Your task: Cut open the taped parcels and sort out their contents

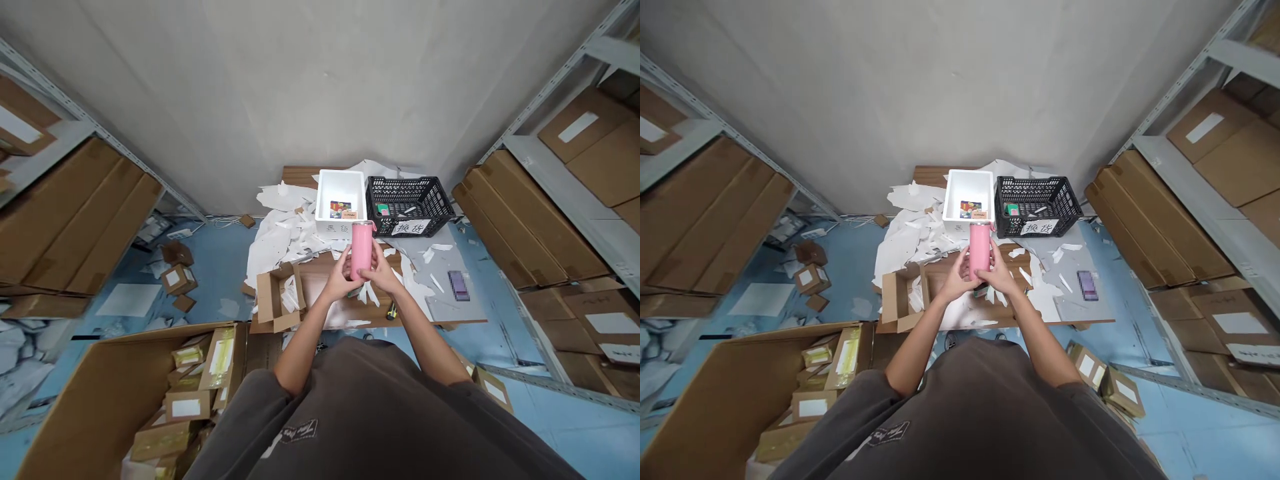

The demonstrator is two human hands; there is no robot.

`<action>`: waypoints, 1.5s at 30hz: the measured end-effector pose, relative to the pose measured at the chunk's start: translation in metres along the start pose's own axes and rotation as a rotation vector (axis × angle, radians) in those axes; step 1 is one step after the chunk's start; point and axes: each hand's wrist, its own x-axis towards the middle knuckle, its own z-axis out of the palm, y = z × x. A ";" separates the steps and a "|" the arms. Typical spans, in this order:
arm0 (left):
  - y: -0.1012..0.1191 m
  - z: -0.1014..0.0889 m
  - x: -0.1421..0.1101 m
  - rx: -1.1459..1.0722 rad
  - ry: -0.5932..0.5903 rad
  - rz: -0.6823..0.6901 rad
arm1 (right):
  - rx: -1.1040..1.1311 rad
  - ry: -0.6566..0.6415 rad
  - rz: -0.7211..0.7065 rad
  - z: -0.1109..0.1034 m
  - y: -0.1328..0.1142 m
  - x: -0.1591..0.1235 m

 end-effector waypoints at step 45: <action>0.010 0.002 -0.026 -0.029 0.008 -0.054 | 0.126 -0.118 0.087 -0.012 0.010 -0.017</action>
